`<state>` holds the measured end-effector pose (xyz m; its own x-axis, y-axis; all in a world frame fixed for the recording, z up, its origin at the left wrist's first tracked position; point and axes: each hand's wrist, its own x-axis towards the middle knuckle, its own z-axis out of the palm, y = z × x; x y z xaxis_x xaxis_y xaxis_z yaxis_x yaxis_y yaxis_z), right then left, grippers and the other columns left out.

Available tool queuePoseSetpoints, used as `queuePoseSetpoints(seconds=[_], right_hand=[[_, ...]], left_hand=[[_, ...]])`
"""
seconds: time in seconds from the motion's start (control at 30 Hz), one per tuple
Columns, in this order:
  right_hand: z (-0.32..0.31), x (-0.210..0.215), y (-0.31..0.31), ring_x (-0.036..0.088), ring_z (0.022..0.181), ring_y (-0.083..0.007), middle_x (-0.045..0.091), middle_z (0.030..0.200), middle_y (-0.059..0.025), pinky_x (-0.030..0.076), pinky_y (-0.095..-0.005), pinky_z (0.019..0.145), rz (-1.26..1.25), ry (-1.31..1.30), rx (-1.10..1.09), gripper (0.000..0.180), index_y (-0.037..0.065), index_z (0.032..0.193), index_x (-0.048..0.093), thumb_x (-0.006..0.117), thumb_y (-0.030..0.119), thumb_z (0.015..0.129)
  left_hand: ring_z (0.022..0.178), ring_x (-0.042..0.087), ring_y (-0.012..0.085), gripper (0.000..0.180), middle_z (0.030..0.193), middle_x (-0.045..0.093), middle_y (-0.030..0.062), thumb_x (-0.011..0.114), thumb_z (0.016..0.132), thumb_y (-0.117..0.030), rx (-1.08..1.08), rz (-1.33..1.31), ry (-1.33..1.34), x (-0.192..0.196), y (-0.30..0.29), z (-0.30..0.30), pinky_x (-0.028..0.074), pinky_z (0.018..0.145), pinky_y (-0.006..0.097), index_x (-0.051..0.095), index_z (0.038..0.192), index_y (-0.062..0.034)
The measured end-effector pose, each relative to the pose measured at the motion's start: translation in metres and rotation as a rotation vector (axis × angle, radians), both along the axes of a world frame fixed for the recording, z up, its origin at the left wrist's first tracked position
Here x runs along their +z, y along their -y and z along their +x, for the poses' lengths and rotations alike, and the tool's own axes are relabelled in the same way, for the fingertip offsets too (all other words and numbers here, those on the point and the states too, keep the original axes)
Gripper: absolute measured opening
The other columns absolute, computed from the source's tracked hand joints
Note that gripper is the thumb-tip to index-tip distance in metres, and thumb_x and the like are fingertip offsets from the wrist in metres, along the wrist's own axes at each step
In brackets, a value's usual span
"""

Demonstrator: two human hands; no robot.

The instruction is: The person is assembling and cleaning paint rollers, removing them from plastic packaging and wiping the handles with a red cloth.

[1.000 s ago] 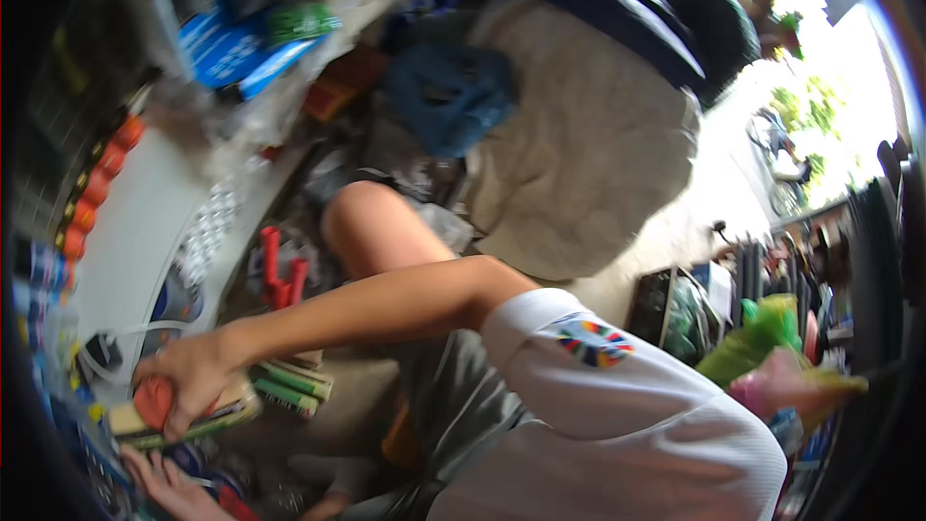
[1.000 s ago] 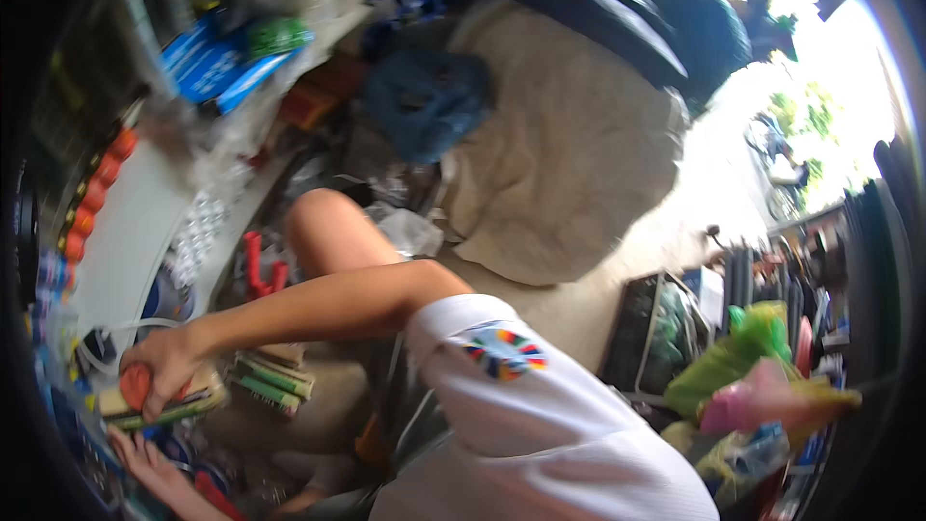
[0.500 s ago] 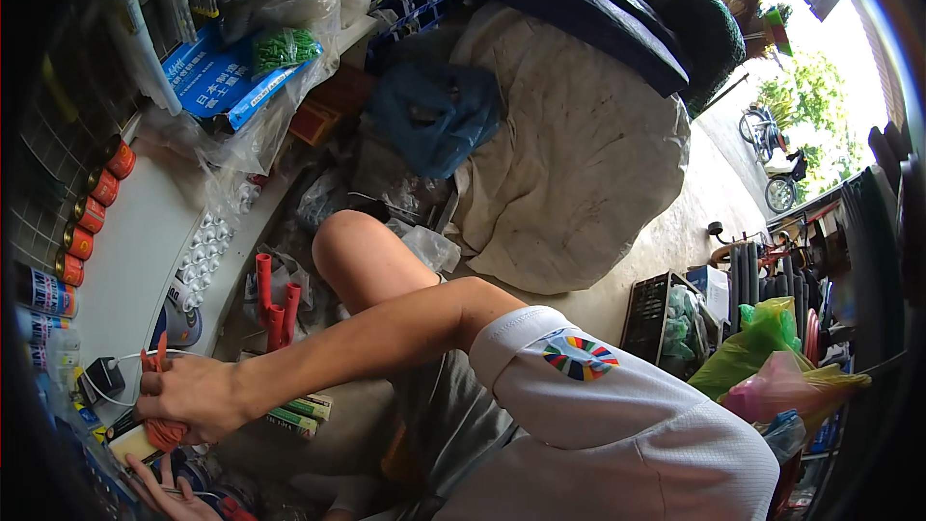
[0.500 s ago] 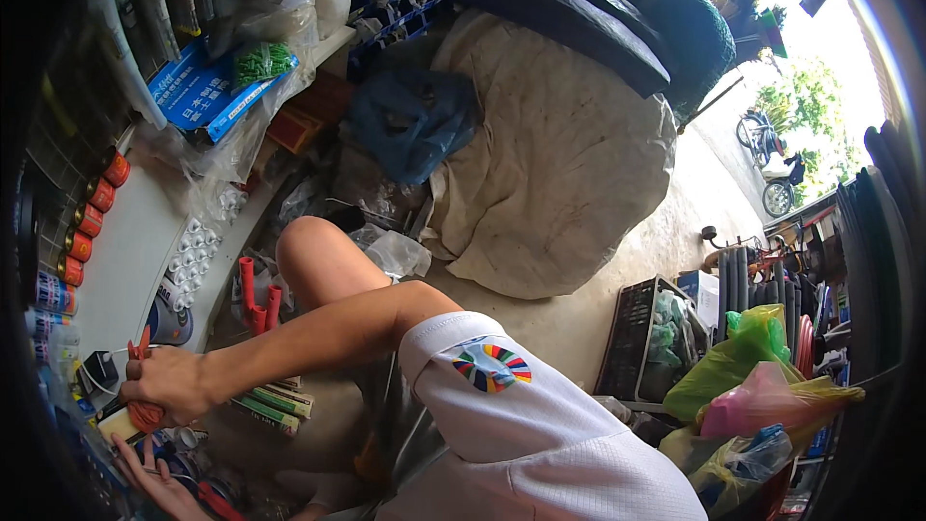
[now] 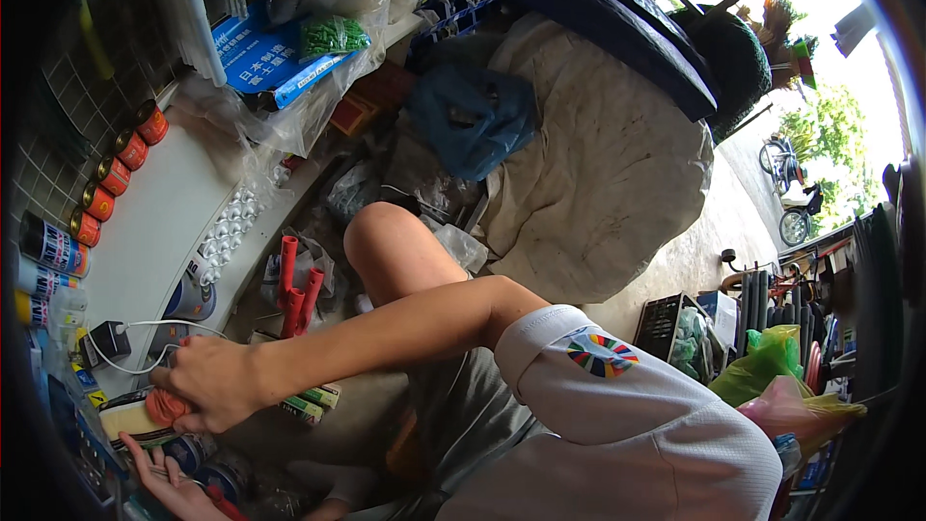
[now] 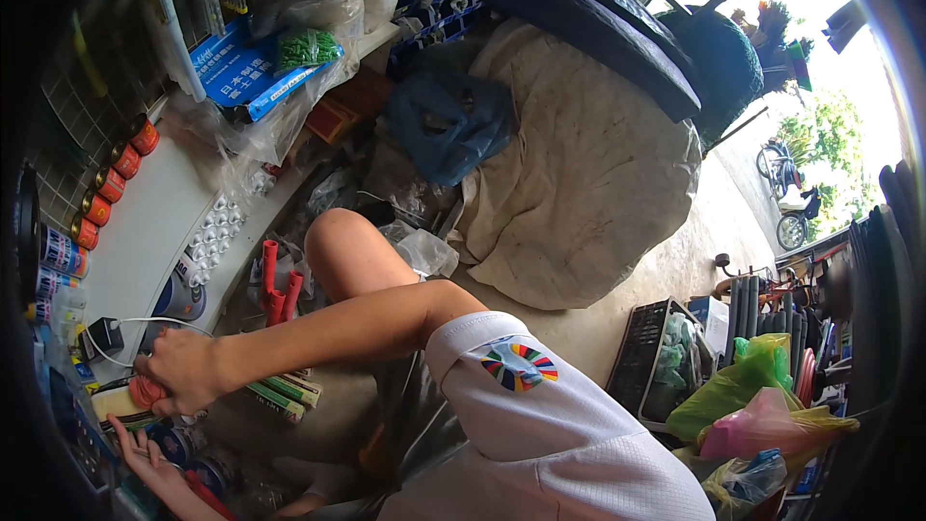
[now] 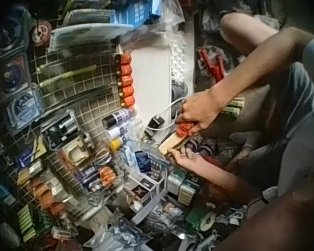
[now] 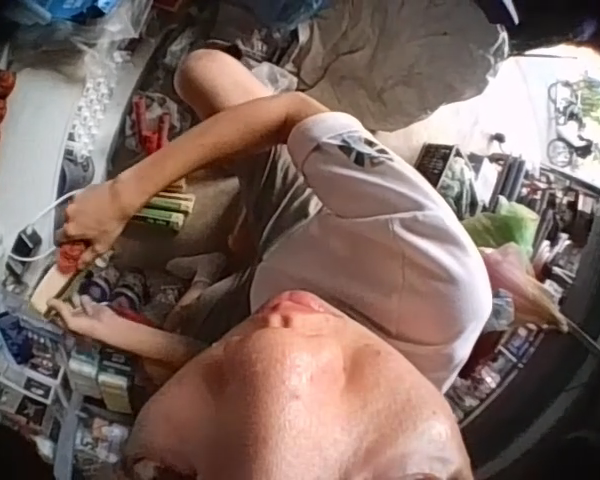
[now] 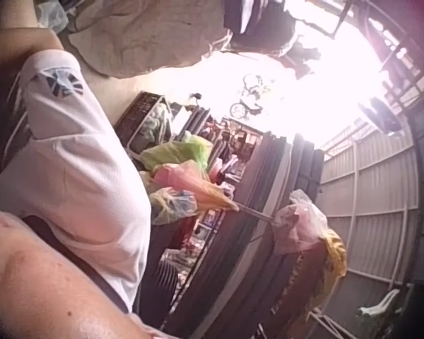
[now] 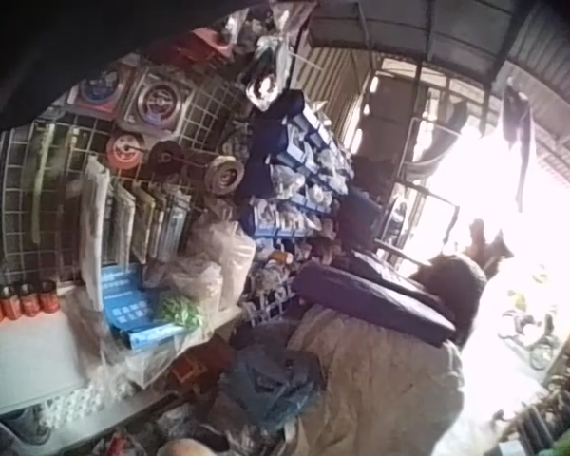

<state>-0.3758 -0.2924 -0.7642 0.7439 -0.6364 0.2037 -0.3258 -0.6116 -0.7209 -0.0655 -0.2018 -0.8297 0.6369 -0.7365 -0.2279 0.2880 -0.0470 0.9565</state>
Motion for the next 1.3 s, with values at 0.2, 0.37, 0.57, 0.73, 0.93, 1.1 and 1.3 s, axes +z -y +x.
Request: queuePoseSetpoints(seconds=[0.2,0.37,0.57,0.73,0.93,1.1,1.3], right_hand=[[-0.013,-0.015,0.008,0.067,0.084,-0.0450,0.067,0.085,-0.0256,0.055,-0.0495,0.078,0.012,0.055,0.071,0.064,-0.009,0.124,0.052,0.062,0.046,0.092],[0.012,-0.022,-0.015,0.065,0.089,-0.0441,0.067,0.099,-0.0216,0.053,-0.0501,0.081,0.010,0.390,0.055,0.060,-0.008,0.140,0.041,0.050,0.037,0.101],[0.016,0.013,0.016,0.060,0.080,-0.0219,0.064,0.088,-0.0122,0.050,-0.0380,0.076,0.612,0.496,-0.040,0.046,-0.002,0.118,0.059,0.045,0.040,0.106],[0.020,-0.004,0.022,0.055,0.102,-0.0110,0.061,0.116,-0.0016,0.046,-0.0287,0.089,1.011,0.351,-0.121,0.052,0.000,0.131,0.056,0.049,0.044,0.104],[0.027,0.005,-0.005,0.056,0.084,-0.0112,0.064,0.095,-0.0034,0.047,-0.0303,0.077,0.678,0.277,0.064,0.038,-0.001,0.117,0.061,0.055,0.034,0.102],[0.026,0.005,0.002,0.060,0.071,-0.0151,0.066,0.076,-0.0103,0.048,-0.0358,0.071,0.457,0.030,0.011,0.040,-0.002,0.108,0.068,0.055,0.034,0.098],[0.001,-0.013,0.024,0.070,0.073,-0.0268,0.071,0.085,-0.0209,0.055,-0.0412,0.069,0.425,0.014,0.085,0.052,-0.002,0.114,0.068,0.062,0.036,0.078]], left_hand=[[0.094,0.066,0.0303,0.054,0.108,0.060,0.0158,0.070,0.093,-0.032,-0.172,-0.042,-0.037,-0.002,-0.011,0.033,0.050,0.071,0.034,0.050,0.125,0.0070],[0.073,0.051,-0.0012,0.061,0.129,0.060,0.0048,0.068,0.096,-0.017,-0.083,0.024,0.146,0.022,-0.011,-0.059,0.022,0.045,0.015,0.040,0.149,-0.0084],[0.072,0.047,-0.0020,0.058,0.122,0.057,-0.0010,0.067,0.095,-0.014,-0.458,-0.031,-0.015,0.019,-0.027,-0.104,0.023,0.045,0.014,0.041,0.148,-0.0131],[0.083,0.057,0.0056,0.052,0.101,0.063,-0.0007,0.074,0.087,-0.006,-0.417,-0.020,0.024,0.065,-0.003,-0.143,0.044,0.057,0.021,0.051,0.134,-0.0059],[0.077,0.065,0.0091,0.041,0.092,0.068,-0.0003,0.075,0.089,-0.019,-0.135,-0.035,-0.031,0.061,-0.009,-0.094,0.053,0.053,0.024,0.058,0.126,-0.0097],[0.068,0.056,0.0045,0.059,0.092,0.065,-0.0033,0.081,0.084,-0.030,-0.073,0.046,0.015,0.055,-0.008,-0.069,0.040,0.051,0.018,0.055,0.132,-0.0090],[0.091,0.064,0.0140,0.038,0.113,0.064,0.0055,0.063,0.095,-0.014,0.026,0.088,-0.075,0.033,0.002,-0.083,0.052,0.066,0.021,0.055,0.132,-0.0116]])
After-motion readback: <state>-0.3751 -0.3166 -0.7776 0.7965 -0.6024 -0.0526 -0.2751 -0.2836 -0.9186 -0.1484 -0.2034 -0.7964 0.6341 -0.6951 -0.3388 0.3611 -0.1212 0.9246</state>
